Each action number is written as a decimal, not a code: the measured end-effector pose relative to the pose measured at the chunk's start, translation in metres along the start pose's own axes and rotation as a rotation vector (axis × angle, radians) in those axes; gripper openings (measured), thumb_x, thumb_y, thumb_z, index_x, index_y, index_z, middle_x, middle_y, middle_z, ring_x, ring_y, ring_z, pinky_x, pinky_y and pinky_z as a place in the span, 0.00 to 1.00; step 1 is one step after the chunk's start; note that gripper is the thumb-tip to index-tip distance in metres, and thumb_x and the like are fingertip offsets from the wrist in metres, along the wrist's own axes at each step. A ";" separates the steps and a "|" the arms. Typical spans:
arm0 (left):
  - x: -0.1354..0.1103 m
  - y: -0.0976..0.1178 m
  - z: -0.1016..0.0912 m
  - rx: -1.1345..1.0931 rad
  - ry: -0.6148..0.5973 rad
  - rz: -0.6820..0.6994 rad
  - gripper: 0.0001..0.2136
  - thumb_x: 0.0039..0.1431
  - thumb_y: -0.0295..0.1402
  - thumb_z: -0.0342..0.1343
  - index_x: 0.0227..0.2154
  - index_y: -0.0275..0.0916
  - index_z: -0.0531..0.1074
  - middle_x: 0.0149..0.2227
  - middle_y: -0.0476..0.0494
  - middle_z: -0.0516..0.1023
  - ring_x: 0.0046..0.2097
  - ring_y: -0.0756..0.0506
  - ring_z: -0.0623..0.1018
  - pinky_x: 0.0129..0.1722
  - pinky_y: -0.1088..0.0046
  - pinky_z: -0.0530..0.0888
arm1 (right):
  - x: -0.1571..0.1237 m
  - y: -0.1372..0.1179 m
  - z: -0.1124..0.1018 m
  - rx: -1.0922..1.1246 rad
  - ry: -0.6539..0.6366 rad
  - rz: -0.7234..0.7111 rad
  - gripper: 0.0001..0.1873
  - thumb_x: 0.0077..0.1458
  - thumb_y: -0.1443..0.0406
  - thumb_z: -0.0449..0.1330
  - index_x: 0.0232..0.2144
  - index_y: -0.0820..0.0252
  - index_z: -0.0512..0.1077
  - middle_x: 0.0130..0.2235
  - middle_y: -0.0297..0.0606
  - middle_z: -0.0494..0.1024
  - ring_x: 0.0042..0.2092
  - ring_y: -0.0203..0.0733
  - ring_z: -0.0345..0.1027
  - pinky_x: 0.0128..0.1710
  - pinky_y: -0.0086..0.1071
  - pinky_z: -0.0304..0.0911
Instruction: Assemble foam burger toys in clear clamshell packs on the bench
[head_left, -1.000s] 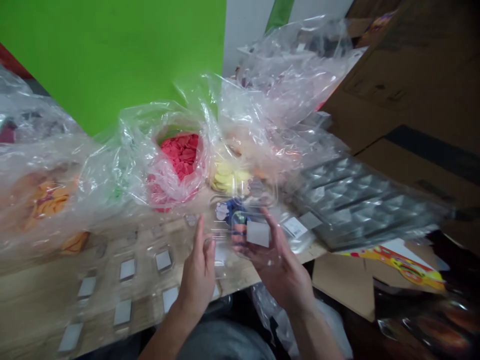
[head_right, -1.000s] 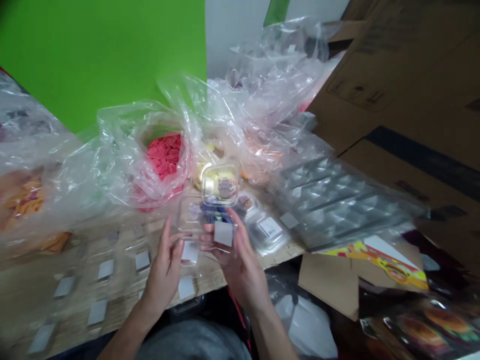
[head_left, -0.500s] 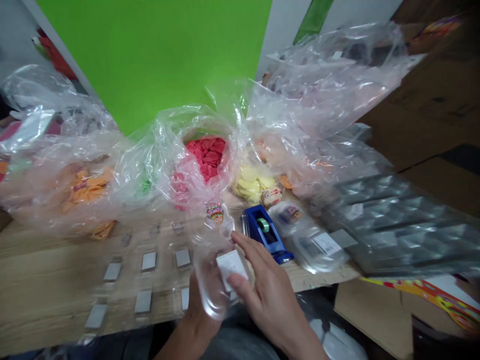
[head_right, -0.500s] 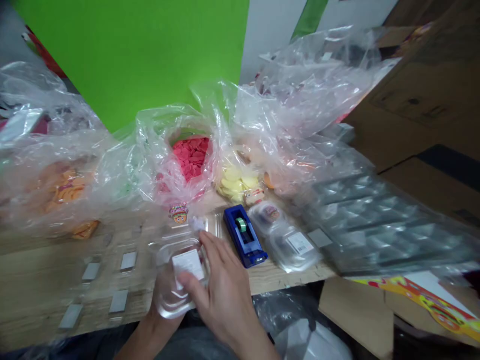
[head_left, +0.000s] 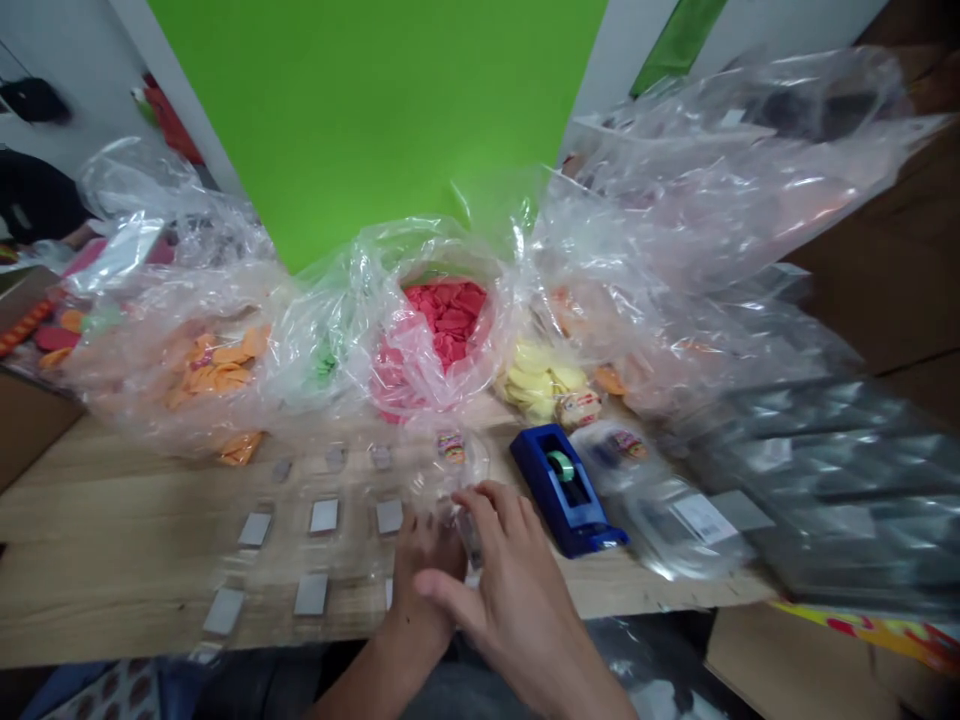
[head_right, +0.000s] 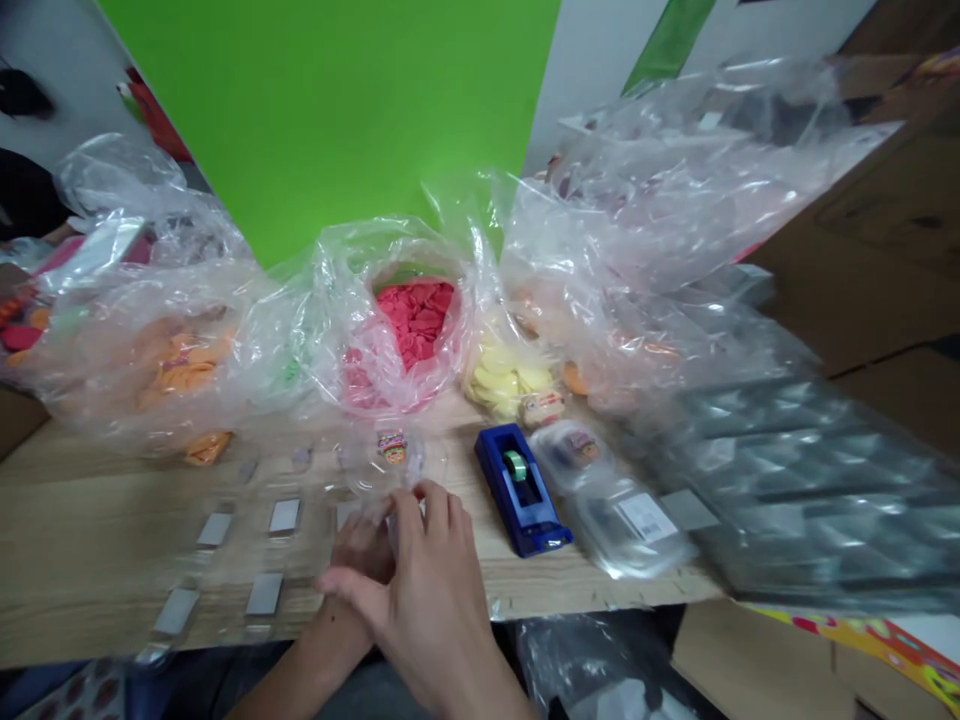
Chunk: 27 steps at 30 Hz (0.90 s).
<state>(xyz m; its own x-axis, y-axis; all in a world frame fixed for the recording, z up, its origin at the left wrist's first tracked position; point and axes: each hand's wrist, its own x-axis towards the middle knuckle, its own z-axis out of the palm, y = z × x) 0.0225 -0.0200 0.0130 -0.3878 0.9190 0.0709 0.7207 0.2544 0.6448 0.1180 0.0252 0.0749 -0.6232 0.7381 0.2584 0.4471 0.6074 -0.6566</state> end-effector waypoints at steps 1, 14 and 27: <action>0.000 0.000 -0.001 0.029 -0.011 -0.003 0.12 0.55 0.25 0.48 0.36 0.41 0.75 0.37 0.36 0.77 0.39 0.36 0.75 0.46 0.55 0.68 | 0.000 -0.002 -0.001 0.029 -0.026 0.002 0.24 0.44 0.59 0.64 0.43 0.64 0.69 0.43 0.53 0.71 0.46 0.59 0.67 0.42 0.52 0.67; -0.020 0.012 -0.049 -0.582 -0.032 -0.195 0.22 0.61 0.37 0.45 0.58 0.38 0.58 0.46 0.38 0.76 0.47 0.44 0.75 0.47 0.68 0.71 | 0.025 0.037 -0.023 0.623 0.313 0.272 0.14 0.55 0.58 0.56 0.44 0.55 0.70 0.53 0.43 0.70 0.57 0.48 0.60 0.57 0.48 0.54; -0.046 -0.086 -0.152 -0.532 0.541 -0.592 0.18 0.52 0.41 0.53 0.44 0.37 0.64 0.32 0.47 0.75 0.25 0.51 0.72 0.27 0.74 0.72 | 0.013 -0.021 0.010 0.620 0.066 0.103 0.19 0.53 0.56 0.59 0.48 0.45 0.68 0.43 0.40 0.75 0.44 0.51 0.71 0.43 0.47 0.68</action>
<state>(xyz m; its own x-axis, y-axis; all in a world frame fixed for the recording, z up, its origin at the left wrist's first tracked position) -0.1088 -0.1298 0.0702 -0.9135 0.3881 -0.1219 0.0191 0.3402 0.9402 0.0943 0.0189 0.0853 -0.5474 0.8121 0.2022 0.0351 0.2637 -0.9640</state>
